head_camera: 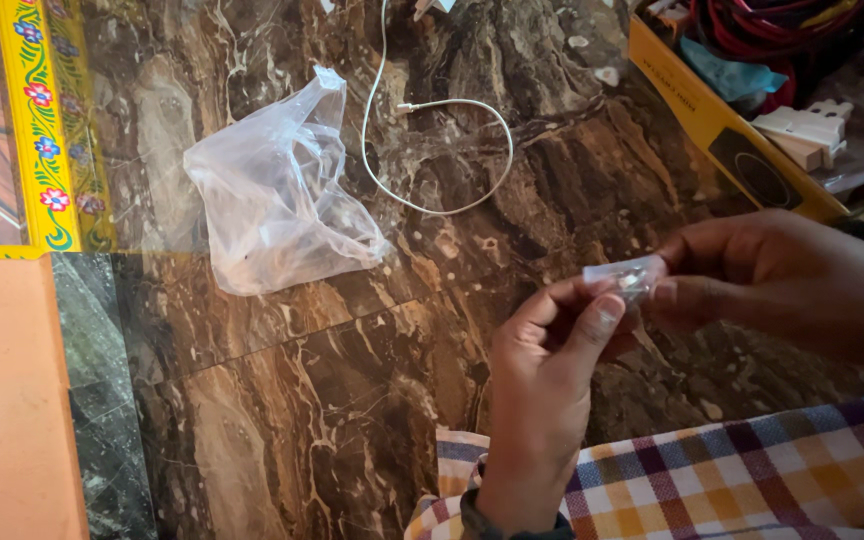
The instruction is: The person unwraps a small plastic bag, then picks up a white phone charger and its cable. They wrap the cable neatly around the charger block and place it into a cardboard box containing other electronics. Finally, they pick up a black cable from the box.
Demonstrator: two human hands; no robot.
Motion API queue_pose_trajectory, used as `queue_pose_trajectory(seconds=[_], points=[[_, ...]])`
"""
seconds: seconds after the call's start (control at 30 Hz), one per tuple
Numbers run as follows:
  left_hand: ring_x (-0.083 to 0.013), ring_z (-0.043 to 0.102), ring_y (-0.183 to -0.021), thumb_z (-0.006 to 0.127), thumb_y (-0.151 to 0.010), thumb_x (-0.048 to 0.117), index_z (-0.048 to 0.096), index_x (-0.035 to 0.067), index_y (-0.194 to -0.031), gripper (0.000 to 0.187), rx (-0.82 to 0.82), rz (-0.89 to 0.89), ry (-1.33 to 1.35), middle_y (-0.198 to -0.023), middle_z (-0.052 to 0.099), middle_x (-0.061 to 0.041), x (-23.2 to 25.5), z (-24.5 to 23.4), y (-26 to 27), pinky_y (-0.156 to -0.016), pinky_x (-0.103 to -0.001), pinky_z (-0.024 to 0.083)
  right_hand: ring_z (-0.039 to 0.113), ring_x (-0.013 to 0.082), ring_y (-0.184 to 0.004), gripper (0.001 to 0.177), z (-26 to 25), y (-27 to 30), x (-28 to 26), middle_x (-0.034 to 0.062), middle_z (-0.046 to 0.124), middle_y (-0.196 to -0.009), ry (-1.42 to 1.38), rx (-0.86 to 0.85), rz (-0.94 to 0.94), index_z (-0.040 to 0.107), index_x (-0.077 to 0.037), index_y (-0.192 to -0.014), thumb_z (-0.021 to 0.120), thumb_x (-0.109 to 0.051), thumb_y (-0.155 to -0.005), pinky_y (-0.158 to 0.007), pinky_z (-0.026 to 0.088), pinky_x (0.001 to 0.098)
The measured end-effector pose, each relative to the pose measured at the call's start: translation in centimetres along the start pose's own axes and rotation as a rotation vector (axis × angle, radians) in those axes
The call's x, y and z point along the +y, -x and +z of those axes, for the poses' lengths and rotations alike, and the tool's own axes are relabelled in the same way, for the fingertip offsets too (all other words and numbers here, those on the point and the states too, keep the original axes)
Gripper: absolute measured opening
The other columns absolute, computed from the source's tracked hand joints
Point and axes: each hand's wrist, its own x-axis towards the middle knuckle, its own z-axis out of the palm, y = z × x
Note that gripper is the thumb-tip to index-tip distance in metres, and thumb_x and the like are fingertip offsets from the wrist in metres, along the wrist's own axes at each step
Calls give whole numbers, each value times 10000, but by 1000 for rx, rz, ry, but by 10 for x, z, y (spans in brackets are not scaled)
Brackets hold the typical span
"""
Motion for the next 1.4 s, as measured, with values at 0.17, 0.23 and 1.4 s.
queue_pose_trajectory(seconds=[0.17,0.23,1.4], points=[[-120,697,-832,701,-985,158,711,-29,-1155,252,72,-57,0,-944,741,-85,-8,-4,-2,-787,-291,599,693,259,-908,317,-7,1,-6,143,697,-1017,-37,154,28,654,-13,-1185,541,-274,-1046,-837,634,427],[-117,693,-825,698,-985,136,716,-22,-1148,227,68,-28,-12,-937,743,-82,-11,-6,-2,-770,-284,590,690,277,-883,302,-11,1,-6,151,702,-1022,-33,159,20,658,-41,-1235,551,-254,-1050,-793,650,438],[-101,689,-795,696,-999,81,762,-13,-1107,158,117,81,-251,-900,760,-90,-24,-6,-11,-711,-249,560,753,129,-933,259,0,23,-15,83,740,-1165,362,544,-969,703,-92,-1184,644,-263,-999,-773,603,294]])
